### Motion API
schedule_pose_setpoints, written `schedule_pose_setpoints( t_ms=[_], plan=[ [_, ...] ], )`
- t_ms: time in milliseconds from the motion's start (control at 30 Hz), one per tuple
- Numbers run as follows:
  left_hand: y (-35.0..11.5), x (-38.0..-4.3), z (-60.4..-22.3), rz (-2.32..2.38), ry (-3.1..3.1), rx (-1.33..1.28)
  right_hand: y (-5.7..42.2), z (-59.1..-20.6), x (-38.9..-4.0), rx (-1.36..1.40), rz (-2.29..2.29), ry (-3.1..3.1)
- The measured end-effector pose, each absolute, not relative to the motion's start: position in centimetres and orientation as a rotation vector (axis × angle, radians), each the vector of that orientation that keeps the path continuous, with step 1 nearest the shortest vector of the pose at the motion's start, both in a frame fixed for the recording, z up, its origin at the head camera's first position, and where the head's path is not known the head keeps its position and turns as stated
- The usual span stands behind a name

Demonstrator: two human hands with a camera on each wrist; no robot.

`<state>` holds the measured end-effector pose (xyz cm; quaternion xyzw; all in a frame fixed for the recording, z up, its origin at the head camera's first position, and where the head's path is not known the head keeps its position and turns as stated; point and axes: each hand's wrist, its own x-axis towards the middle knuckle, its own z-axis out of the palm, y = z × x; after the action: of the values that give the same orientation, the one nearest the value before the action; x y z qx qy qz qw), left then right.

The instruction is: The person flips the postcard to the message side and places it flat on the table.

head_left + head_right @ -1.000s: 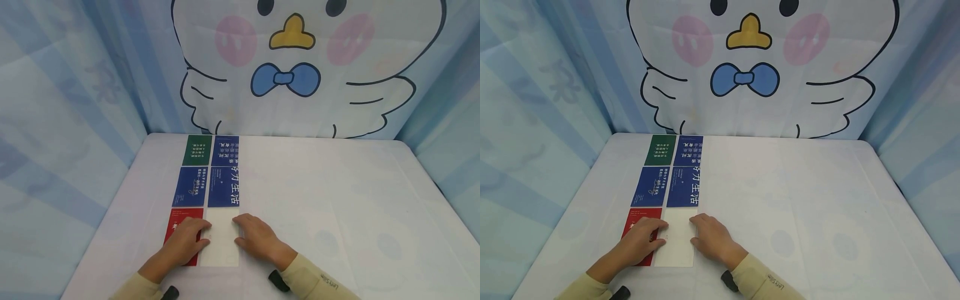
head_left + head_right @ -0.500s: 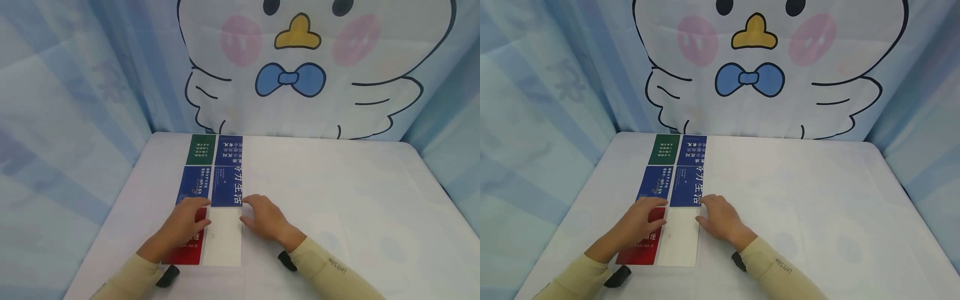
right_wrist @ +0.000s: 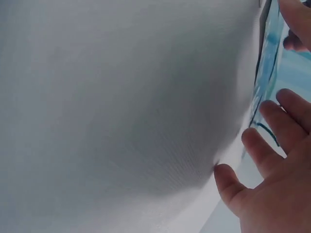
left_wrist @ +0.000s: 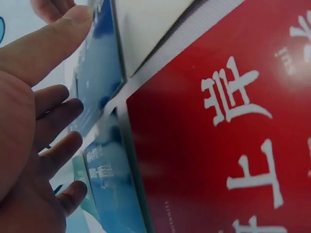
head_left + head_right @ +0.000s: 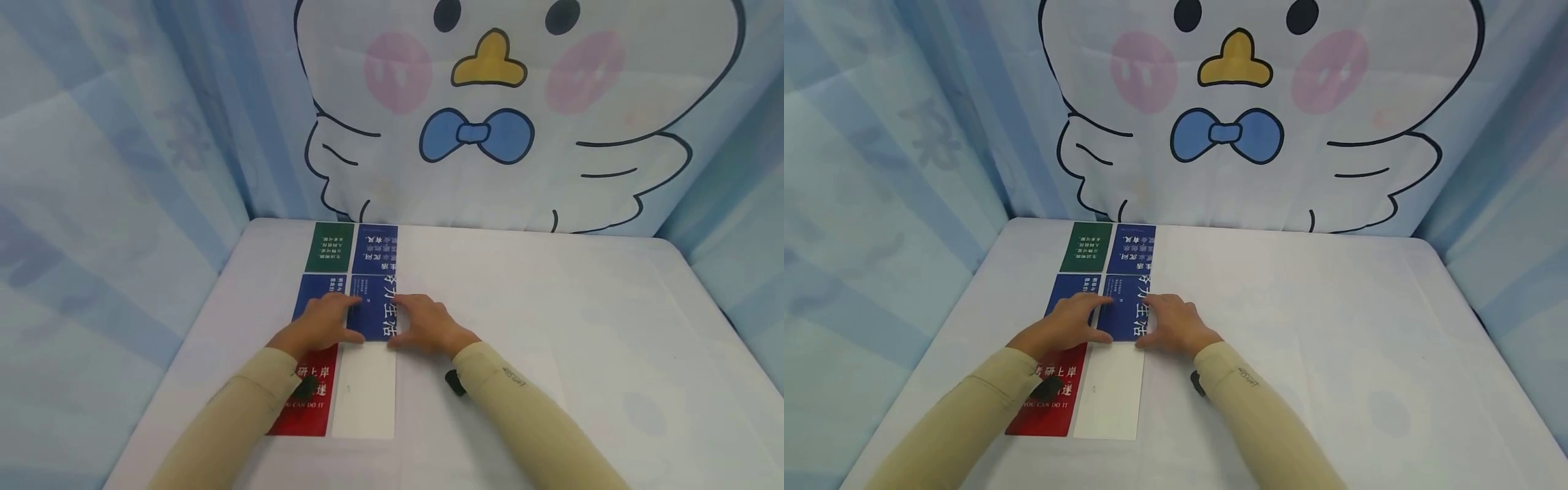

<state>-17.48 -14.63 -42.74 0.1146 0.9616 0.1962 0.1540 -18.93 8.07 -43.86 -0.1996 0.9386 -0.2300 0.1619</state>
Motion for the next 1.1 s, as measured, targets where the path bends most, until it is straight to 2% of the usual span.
schedule_pose_setpoints(
  t_ms=[200, 500, 1100],
  plan=[
    [-14.10, -17.75, -43.12, 0.501, 2.743, 0.315, 8.00, -44.04, -19.16, -0.595, -0.535, 2.704],
    [-14.04, -18.12, -43.28, 0.489, 2.749, 0.354, 8.41, -44.36, -19.41, -0.722, -0.598, 2.754],
    [-14.72, -17.66, -42.94, 0.624, 2.740, 0.348, 7.44, -44.75, -19.49, -0.688, -0.742, 2.864]
  ],
)
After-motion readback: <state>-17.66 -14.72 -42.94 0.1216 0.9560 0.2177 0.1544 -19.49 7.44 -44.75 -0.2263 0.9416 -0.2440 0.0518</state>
